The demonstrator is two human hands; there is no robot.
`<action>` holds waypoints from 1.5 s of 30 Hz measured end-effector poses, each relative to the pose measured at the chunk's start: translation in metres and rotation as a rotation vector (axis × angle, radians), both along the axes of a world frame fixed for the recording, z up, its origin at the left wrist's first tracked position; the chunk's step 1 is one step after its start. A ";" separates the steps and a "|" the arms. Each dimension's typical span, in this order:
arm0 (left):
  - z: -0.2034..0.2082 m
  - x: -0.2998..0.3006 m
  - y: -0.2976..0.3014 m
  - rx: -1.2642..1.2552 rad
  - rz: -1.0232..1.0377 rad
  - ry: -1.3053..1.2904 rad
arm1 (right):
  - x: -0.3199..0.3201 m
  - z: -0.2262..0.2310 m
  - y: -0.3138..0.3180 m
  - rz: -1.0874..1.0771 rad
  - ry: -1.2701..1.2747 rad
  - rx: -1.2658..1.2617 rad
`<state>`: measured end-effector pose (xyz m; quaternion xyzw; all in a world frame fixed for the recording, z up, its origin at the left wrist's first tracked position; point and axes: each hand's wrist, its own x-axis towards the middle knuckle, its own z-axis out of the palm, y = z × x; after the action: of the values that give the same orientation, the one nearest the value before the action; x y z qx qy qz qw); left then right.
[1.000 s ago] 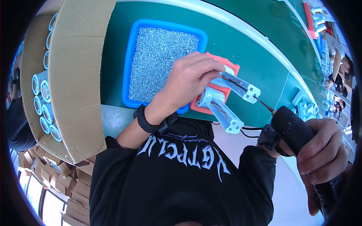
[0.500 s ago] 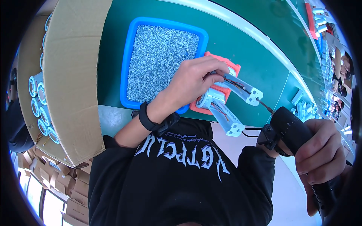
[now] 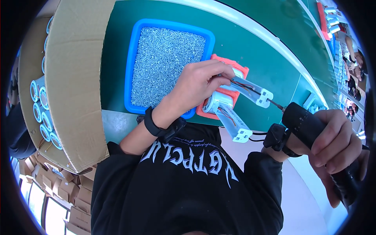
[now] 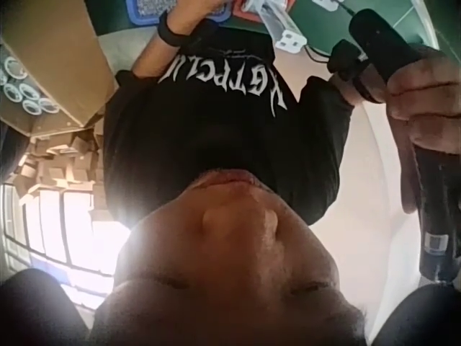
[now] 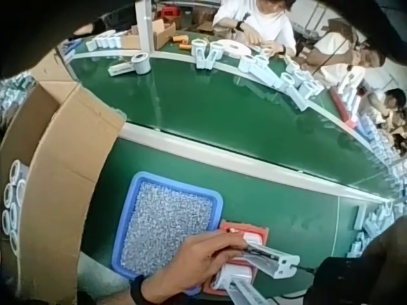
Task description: Assembling electrical components by inserting internal parts and securing them with a power screwdriver on a production line.
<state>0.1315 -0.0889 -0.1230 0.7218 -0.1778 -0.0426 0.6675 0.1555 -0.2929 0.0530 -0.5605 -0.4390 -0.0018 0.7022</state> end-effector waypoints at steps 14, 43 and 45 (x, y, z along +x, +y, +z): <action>0.004 -0.004 0.000 -0.152 -0.025 0.046 | -0.021 0.005 -0.033 -0.246 -0.022 0.492; 0.014 -0.003 0.031 0.285 0.151 -0.357 | -0.023 0.003 -0.010 -0.204 -0.088 0.347; 0.016 -0.009 0.043 0.542 0.050 -0.234 | -0.023 0.003 -0.001 -0.127 -0.136 0.192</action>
<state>0.1225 -0.0457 -0.1068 0.8780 -0.2177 0.0116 0.4261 0.1326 -0.2934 0.0558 -0.5158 -0.4471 -0.1261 0.7199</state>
